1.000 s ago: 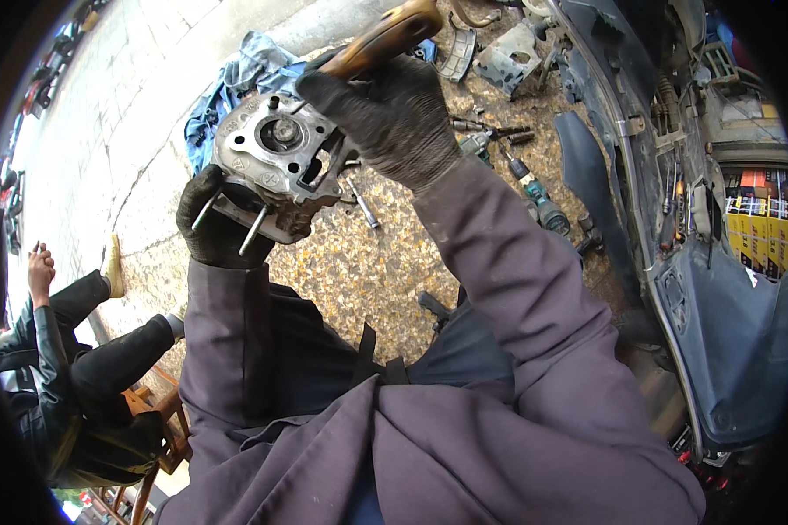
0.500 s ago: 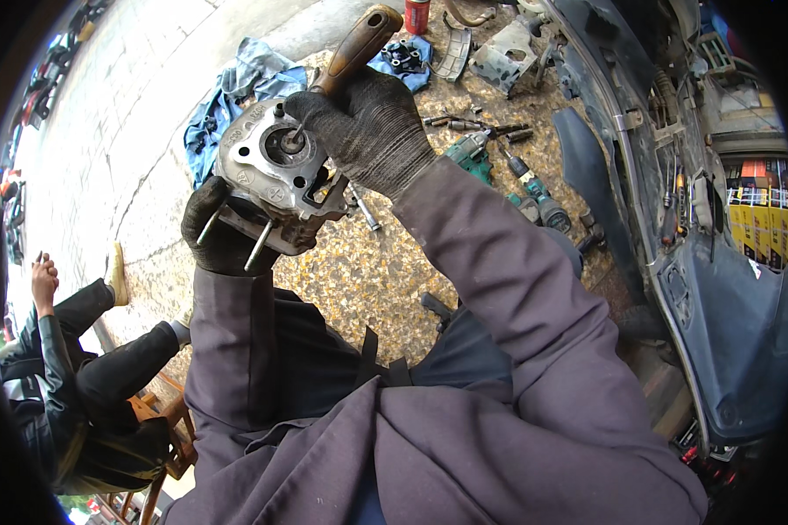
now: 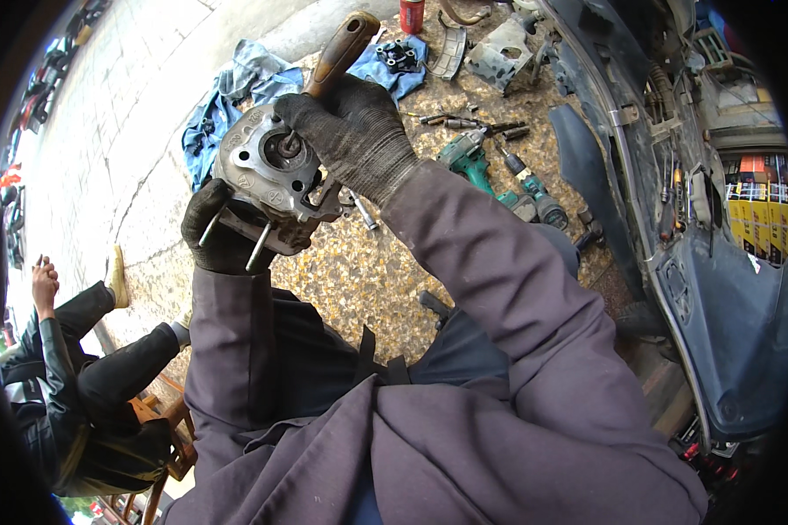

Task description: The person retrieves a hammer and repeatedly taps a metal mechanical part held in the left hand, then places the part down and walks to pick up a black bowl and a rag. The person wipes the rag and returns to the work area.

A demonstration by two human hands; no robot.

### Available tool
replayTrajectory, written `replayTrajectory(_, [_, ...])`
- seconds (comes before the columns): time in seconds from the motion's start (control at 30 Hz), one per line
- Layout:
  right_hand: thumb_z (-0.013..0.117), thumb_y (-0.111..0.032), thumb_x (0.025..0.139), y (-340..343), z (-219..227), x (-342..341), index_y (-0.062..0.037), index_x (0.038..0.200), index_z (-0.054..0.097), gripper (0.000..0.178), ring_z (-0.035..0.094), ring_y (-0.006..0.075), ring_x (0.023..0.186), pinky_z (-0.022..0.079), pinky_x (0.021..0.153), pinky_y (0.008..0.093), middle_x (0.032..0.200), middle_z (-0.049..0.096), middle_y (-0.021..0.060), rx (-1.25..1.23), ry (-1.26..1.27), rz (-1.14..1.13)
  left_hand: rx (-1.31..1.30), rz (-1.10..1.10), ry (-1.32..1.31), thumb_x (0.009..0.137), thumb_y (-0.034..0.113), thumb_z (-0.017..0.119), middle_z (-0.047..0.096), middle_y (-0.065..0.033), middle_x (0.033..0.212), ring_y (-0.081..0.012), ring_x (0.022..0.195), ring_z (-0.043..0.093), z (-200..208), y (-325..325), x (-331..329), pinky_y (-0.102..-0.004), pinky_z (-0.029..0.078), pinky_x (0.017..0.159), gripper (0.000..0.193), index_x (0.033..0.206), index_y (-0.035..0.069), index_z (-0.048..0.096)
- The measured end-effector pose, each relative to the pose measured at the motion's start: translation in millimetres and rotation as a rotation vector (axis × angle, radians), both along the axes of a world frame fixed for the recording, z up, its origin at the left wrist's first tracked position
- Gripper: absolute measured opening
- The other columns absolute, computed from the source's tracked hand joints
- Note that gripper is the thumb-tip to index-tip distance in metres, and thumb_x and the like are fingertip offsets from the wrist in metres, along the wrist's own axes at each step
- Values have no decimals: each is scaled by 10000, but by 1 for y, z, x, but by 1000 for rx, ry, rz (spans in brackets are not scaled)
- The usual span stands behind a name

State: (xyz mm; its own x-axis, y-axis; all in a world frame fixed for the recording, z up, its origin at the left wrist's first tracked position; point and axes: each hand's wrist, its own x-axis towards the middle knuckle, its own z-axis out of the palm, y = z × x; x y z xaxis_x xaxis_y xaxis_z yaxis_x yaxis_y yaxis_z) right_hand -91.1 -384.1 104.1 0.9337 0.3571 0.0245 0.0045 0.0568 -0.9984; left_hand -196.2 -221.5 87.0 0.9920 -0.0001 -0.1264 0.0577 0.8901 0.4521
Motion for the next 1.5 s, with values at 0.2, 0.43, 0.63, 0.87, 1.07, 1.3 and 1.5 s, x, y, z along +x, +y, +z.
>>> replayTrajectory(0.2, [743, -480, 766, -7, 15, 0, -53, 912, 661, 458, 684, 259, 785, 534, 711, 389, 816, 687, 133, -374, -451, 27, 6, -60, 21, 806, 245, 591, 545, -242, 1273, -380, 1135, 572, 13, -8, 6, -504, 460, 989, 691, 1387, -50, 364])
replayTrajectory(0.43, [797, -190, 771, -11, 36, -3, -52, 885, 677, 215, 679, 228, 746, 546, 649, 327, 799, 684, 92, 117, -828, -104, -92, -71, -51, 851, 262, 548, 638, -223, 1128, -341, 1023, 638, 11, -3, 7, -474, 499, 936, 517, 1263, -49, 510])
replayTrajectory(0.63, [765, -169, 805, -9, 35, -5, -29, 799, 667, 171, 655, 206, 664, 517, 593, 293, 727, 656, 93, 184, -777, -214, 9, 51, 65, 807, 212, 618, 648, -208, 1098, -322, 996, 649, 6, -2, 8, -439, 528, 902, 520, 1231, -72, 519])
replayTrajectory(0.87, [684, -411, 829, -15, 4, 12, -47, 739, 646, 377, 665, 268, 673, 518, 607, 378, 676, 644, 126, -330, -838, -247, -81, -128, -80, 846, 223, 578, 639, -203, 1144, -320, 1061, 624, -4, 9, 4, -464, 489, 956, 489, 1255, -42, 532])
replayTrajectory(1.07, [683, -135, 810, -7, -18, 8, -71, 969, 622, 182, 657, 186, 787, 570, 678, 286, 843, 651, 76, -68, -654, 78, 94, 22, 95, 864, 236, 563, 657, -197, 1098, -313, 979, 655, -4, 7, 4, -448, 524, 885, 442, 1211, -38, 554])
replayTrajectory(1.3, [627, -241, 798, -1, -13, 1, -62, 907, 626, 210, 633, 374, 832, 509, 768, 469, 830, 640, 189, -489, -585, 148, 183, 0, 111, 860, 194, 570, 690, -135, 878, -270, 821, 667, 6, -6, -3, -409, 547, 769, 215, 947, 19, 658])
replayTrajectory(1.5, [630, -185, 763, -6, 0, -2, -39, 932, 633, 223, 640, 387, 811, 523, 733, 453, 823, 642, 210, -410, -565, 163, 146, 20, 83, 842, 136, 600, 686, -162, 848, -272, 785, 671, 0, -2, -6, -403, 553, 759, 180, 951, -3, 631])
